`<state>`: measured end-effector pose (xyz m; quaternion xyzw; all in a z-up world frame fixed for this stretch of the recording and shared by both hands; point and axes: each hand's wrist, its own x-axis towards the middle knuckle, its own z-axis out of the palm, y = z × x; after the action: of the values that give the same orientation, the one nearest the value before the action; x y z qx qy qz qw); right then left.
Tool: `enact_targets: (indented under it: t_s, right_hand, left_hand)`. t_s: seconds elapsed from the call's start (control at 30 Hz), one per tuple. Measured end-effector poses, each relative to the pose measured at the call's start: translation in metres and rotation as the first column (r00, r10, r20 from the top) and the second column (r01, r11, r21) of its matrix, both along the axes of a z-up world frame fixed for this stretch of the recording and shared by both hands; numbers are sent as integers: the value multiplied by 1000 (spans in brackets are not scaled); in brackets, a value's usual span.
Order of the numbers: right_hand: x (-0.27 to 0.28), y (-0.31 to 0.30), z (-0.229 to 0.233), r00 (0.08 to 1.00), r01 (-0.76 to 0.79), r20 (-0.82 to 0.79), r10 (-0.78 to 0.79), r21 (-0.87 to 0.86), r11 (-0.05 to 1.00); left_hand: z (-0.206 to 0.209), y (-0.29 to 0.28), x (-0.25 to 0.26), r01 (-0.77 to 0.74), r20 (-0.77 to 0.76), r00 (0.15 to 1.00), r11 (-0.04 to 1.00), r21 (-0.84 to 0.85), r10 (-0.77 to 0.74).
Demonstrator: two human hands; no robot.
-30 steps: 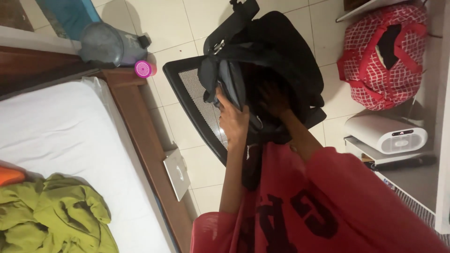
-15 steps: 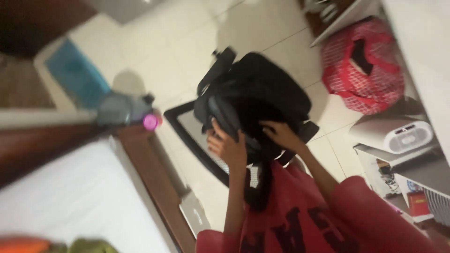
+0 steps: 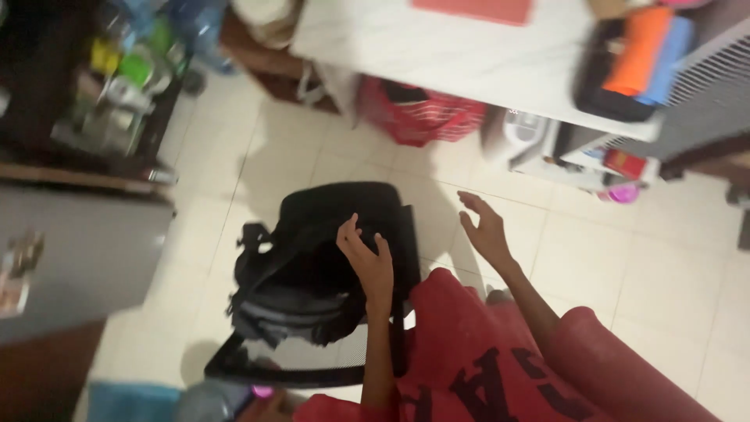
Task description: Folding various items of clothing on a table and then packing them into a black backpack.
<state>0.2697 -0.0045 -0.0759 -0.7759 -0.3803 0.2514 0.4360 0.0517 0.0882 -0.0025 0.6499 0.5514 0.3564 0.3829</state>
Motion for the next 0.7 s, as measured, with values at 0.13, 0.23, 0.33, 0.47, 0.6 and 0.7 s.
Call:
enact_targets:
  t_s: [0.13,0.23,0.33,0.47,0.6,0.7]
  right_hand:
    - [46,-70,35,970,241,-1,-241,-9,970]
    - [72,-137,53,911,384,-88,-402,-169,908]
    - [90,-220,46,844,507,-99,-527,-176,844]
    - [120,-330,45,760,628,-113,-640,-125,768]
    - [134,-451,48,602,777,-138,-787,-126,616]
    - [135,-513,91,413,879,-188,-891,-175,444]
  left_hand:
    - [-15,-34,59,209,9,978,976,-68,-209]
    - [-34,-70,102,376,23,926,921,-96,-376]
    - [-59,-116,141,517,-117,854,853,75,-507]
    - [-51,-201,200,612,33,789,789,53,-614]
    - [-89,-293,251,696,-32,717,712,96,-696]
    - [-83,-358,290,797,26,603,603,17,-798]
